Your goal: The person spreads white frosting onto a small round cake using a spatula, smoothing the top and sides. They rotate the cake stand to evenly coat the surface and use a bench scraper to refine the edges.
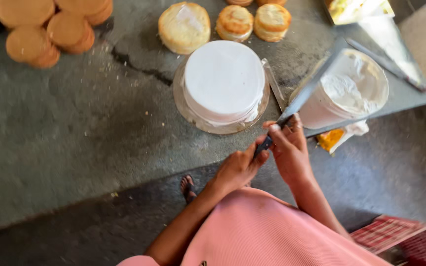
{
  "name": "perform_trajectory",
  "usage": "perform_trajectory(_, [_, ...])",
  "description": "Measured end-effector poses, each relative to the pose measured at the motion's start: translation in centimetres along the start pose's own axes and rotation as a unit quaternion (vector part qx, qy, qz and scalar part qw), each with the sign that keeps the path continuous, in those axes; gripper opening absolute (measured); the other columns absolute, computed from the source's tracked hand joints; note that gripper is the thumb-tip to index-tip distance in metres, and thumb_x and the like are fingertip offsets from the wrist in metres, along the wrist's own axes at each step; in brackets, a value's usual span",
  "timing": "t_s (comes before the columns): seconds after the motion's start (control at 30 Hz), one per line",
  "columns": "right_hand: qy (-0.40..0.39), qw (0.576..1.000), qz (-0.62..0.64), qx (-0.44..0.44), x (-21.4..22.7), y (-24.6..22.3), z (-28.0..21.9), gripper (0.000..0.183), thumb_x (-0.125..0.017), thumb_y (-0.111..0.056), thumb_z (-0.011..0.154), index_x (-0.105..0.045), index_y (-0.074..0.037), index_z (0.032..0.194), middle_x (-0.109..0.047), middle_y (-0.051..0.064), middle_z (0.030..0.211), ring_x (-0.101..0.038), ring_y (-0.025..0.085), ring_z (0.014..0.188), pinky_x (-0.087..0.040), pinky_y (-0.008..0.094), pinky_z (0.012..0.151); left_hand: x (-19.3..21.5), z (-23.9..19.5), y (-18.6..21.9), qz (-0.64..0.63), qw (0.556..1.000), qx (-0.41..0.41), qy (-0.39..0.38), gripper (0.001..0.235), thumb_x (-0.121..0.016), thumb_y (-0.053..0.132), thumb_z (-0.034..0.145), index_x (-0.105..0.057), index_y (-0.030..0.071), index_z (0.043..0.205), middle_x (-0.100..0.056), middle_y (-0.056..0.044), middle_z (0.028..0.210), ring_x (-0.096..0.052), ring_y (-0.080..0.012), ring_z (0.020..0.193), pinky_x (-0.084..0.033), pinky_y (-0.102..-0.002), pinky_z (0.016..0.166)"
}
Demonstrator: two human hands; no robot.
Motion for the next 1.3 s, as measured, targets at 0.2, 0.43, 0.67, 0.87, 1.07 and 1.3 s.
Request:
perform_trajectory(0.2, [-0.004, 0.976, -0.196, 0.090, -1.8, -4.6, 0.3, 0.066, -0.072, -0.001, 0.094, -0.046, -0.006, 0.155, -0.050, 0.001, 0.106, -0.056, 0.013, 0.090, -0.050, 0.029, 0.076, 9.2, -1.3, -11.6, -0.371, 0.889, 0.216, 0.160, 0.036, -0.038, 0.041, 0.105, -0.059, 0.014, 0.094, -0.077, -0.003, 0.087, -0.067, -0.0114, 0.061, -0.056, -0.025, 0.051])
perform_trajectory(0.43, [0.042, 0.787, -0.569, 0.236, -4.1, -10.3, -0.5, 0.041, -0.076, -0.015, 0.096, -0.063, 0.001, 0.132, -0.068, 0.014, 0.115, -0.068, 0.027, 0.098, -0.056, 0.038, 0.080, 7.6, -0.8, -10.5, -0.433, 0.840, 0.074, 0.318, 0.032, -0.064, 0.041, 0.101, -0.066, 0.011, 0.090, -0.065, -0.001, 0.077, -0.055, -0.0073, 0.058, -0.042, -0.020, 0.048])
perform_trajectory(0.67, [0.058, 0.725, -0.636, 0.259, -7.2, -11.6, -0.3, 0.024, -0.070, -0.018, 0.101, -0.075, -0.003, 0.119, -0.071, 0.014, 0.104, -0.068, 0.031, 0.076, -0.053, 0.043, 0.069, 12.7, -1.6, -13.0, -0.406, 0.849, 0.096, 0.326, 0.029, -0.077, 0.032, 0.096, -0.073, 0.005, 0.085, -0.067, -0.003, 0.073, -0.055, -0.0079, 0.062, -0.043, -0.024, 0.056])
perform_trajectory(0.87, [0.072, 0.698, -0.657, 0.274, -7.3, -11.3, 0.7, 0.018, -0.073, -0.019, 0.099, -0.079, -0.005, 0.108, -0.069, 0.013, 0.098, -0.067, 0.033, 0.076, -0.052, 0.044, 0.068, 11.7, -1.3, -13.3, -0.418, 0.844, 0.146, 0.304, 0.028, -0.074, 0.032, 0.092, -0.079, 0.005, 0.088, -0.077, -0.005, 0.077, -0.052, -0.0076, 0.058, -0.040, -0.025, 0.054])
perform_trajectory(1.07, [0.070, 0.712, -0.657, 0.239, -6.6, -10.9, 0.9, 0.019, -0.074, -0.019, 0.097, -0.079, -0.006, 0.108, -0.068, 0.013, 0.094, -0.066, 0.031, 0.071, -0.052, 0.044, 0.066, 11.6, -1.6, -12.5, -0.400, 0.859, 0.100, 0.304, 0.034, -0.073, 0.034, 0.094, -0.079, 0.000, 0.091, -0.076, -0.006, 0.077, -0.053, -0.0078, 0.059, -0.041, -0.025, 0.053])
perform_trajectory(1.3, [0.047, 0.708, -0.664, 0.236, -7.0, -9.9, 0.6, 0.018, -0.074, -0.021, 0.097, -0.080, -0.006, 0.104, -0.068, 0.012, 0.092, -0.066, 0.030, 0.071, -0.051, 0.043, 0.064, 11.5, -1.6, -12.9, -0.396, 0.861, 0.092, 0.306, 0.035, -0.074, 0.035, 0.094, -0.077, 0.001, 0.089, -0.076, -0.006, 0.078, -0.054, -0.0074, 0.060, -0.042, -0.025, 0.054])
Point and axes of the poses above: each hand's wrist, its own z-axis towards the middle knuckle, its own x-axis out of the back of the hand, y = z × x, the point moved 9 cm from there along z, towards the middle knuckle
